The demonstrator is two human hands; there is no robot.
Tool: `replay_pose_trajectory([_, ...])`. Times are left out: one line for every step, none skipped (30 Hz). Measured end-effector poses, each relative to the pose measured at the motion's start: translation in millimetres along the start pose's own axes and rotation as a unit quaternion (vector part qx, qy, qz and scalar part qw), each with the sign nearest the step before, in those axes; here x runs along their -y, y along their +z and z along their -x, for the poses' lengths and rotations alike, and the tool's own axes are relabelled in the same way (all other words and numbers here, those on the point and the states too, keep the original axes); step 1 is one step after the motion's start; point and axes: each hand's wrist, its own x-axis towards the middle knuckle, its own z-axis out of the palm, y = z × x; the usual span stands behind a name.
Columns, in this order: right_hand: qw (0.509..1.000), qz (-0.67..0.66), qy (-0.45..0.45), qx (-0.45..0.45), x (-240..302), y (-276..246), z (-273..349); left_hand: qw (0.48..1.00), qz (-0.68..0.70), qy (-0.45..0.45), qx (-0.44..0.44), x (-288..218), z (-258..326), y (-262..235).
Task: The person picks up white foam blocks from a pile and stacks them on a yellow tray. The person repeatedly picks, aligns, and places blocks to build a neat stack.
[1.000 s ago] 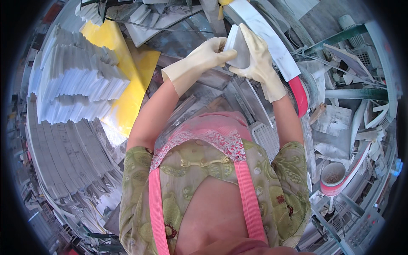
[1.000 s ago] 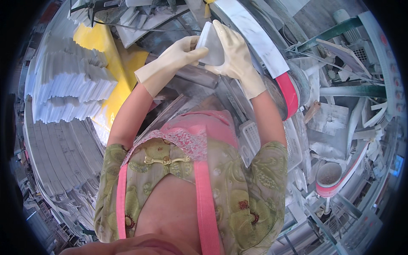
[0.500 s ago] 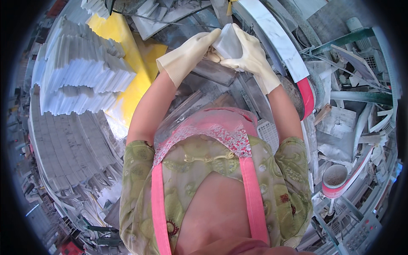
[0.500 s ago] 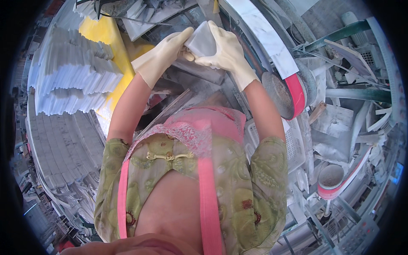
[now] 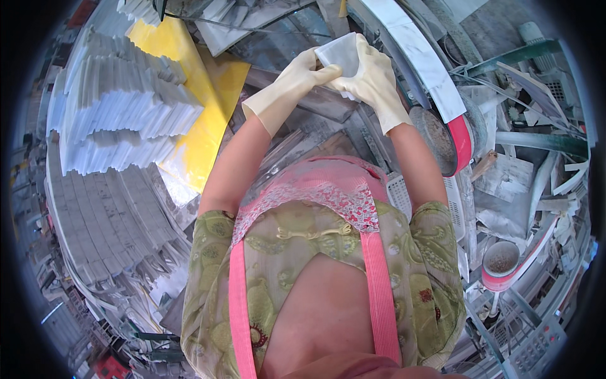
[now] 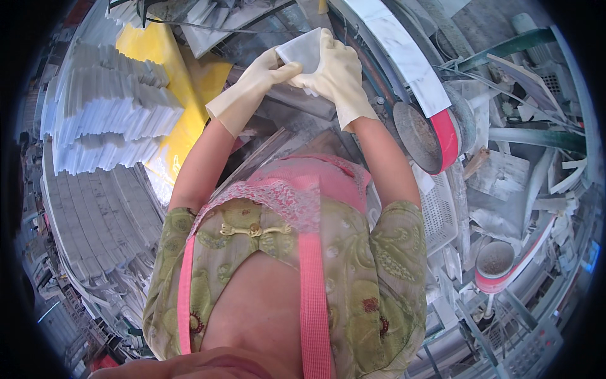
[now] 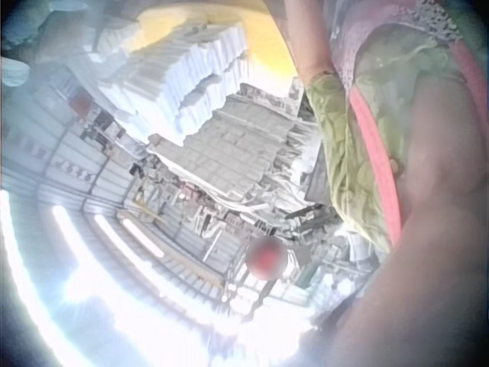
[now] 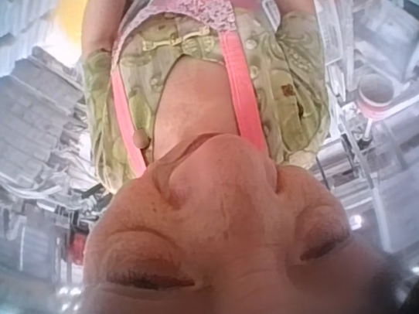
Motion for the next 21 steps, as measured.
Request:
replay_pose_trajectory([1.0,0.013,0.004,0.003,1,1,0,1.0,0.013,0.011,-0.003,3,-1,0])
replay_pose_trajectory([1.0,0.029,0.002,-0.006,2,2,-1,0.999,0.049,-0.002,0.01,6,-2,0])
replay_pose_trajectory([0.999,0.05,0.005,-0.009,4,3,-2,0.996,0.085,-0.01,0.025,10,-2,2])
replay_pose_trajectory([0.997,0.069,0.01,-0.014,5,3,-2,0.993,0.111,-0.035,0.016,13,-2,4])
replay_pose_trajectory([0.997,0.079,0.018,-0.004,8,4,-2,0.988,0.151,-0.018,0.016,16,-2,8])
replay_pose_trajectory([0.996,0.087,0.027,0.004,10,4,-2,0.983,0.182,-0.016,-0.008,20,0,13])
replay_pose_trajectory([0.995,0.091,0.029,-0.001,12,4,-2,0.976,0.215,-0.014,-0.017,22,1,18])
replay_pose_trajectory([0.995,0.094,0.031,0.004,14,5,-1,0.977,0.211,-0.012,-0.025,23,1,18])
replay_pose_trajectory([0.995,0.093,0.025,-0.005,15,4,0,0.977,0.21,-0.008,-0.018,24,1,19])
replay_pose_trajectory([0.995,0.093,0.023,-0.009,14,3,0,0.978,0.203,-0.013,-0.036,25,1,20])
replay_pose_trajectory([0.995,0.092,0.006,-0.029,13,1,1,0.978,0.206,-0.003,-0.016,25,0,20])
replay_pose_trajectory([0.995,0.092,-0.005,-0.043,10,-2,2,0.979,0.203,-0.004,-0.022,25,-1,19])
replay_pose_trajectory([0.994,0.093,-0.018,-0.057,6,-5,4,0.978,0.209,0.005,-0.015,25,-1,19])
replay_pose_trajectory([0.997,-0.008,-0.052,-0.048,0,-10,4,0.977,0.211,-0.014,-0.035,24,-3,17])
replay_pose_trajectory([0.99,-0.108,-0.085,-0.038,-7,-16,5,0.973,0.223,-0.026,-0.043,22,-6,15])
replay_pose_trajectory([0.97,-0.214,-0.107,-0.039,-13,-20,7,0.97,0.236,-0.038,-0.05,22,-6,14])
replay_pose_trajectory([0.96,-0.274,-0.06,-0.024,-18,-22,10,0.968,0.246,-0.029,-0.049,21,-7,13])
replay_pose_trajectory([0.941,-0.338,-0.004,-0.022,-21,-24,12,0.966,0.255,-0.018,-0.048,20,-8,11])
replay_pose_trajectory([0.915,-0.395,0.085,-0.007,-24,-25,16,0.963,0.263,-0.008,-0.048,19,-8,11])
replay_pose_trajectory([0.887,-0.45,0.078,0.067,-27,-27,17,0.964,0.263,-0.01,-0.042,18,-9,12])
replay_pose_trajectory([0.885,-0.454,0.078,0.069,-28,-25,19,0.962,0.269,-0.009,-0.047,17,-9,12])
